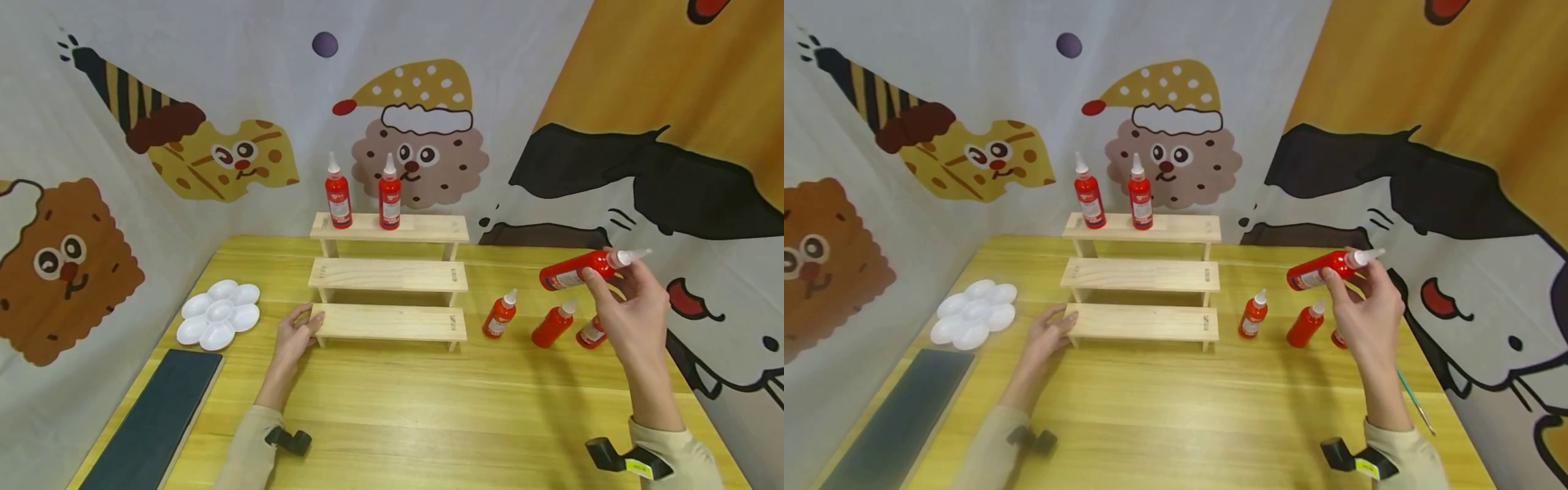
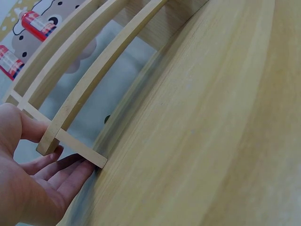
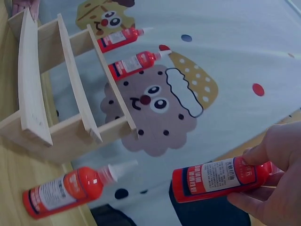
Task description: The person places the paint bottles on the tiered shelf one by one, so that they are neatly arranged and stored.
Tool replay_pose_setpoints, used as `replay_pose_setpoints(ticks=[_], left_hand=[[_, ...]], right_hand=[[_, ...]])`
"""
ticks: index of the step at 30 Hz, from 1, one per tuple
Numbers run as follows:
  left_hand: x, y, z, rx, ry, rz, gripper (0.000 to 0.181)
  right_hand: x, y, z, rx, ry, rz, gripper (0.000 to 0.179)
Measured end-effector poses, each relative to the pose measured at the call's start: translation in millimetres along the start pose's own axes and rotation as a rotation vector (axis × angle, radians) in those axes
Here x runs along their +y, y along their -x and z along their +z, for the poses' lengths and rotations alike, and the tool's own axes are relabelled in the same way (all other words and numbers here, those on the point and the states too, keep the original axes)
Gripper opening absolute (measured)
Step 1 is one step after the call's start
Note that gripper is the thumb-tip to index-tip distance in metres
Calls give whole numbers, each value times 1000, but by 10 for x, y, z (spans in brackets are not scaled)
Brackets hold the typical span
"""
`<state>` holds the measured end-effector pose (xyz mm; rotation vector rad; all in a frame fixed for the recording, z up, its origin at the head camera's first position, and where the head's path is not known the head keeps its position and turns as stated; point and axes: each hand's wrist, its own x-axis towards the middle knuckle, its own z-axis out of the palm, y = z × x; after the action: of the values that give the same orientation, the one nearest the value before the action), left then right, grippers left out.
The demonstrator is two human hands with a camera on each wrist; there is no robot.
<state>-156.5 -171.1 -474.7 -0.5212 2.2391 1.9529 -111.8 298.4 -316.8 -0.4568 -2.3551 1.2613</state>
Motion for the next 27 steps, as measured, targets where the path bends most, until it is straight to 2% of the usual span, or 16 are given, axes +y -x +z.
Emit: replay_pose_setpoints(ticks=[5,13,19,27], left_hand=[[0,-1,-3,-5,0,-3,58],[0,-2,-1,-9,6,0,59],[-4,-17,-2,-11,8,-7,59],[-20,-22,-6,-14,14,-4,59]], right_hand=[[-148,-79,185,-8,-71,-59,48],[-314,-242,504,-35,-129,-163,47],[-426,-388,731,-100,-200,-235,45],[-620,-571,1038,-217,-202,-306,47]])
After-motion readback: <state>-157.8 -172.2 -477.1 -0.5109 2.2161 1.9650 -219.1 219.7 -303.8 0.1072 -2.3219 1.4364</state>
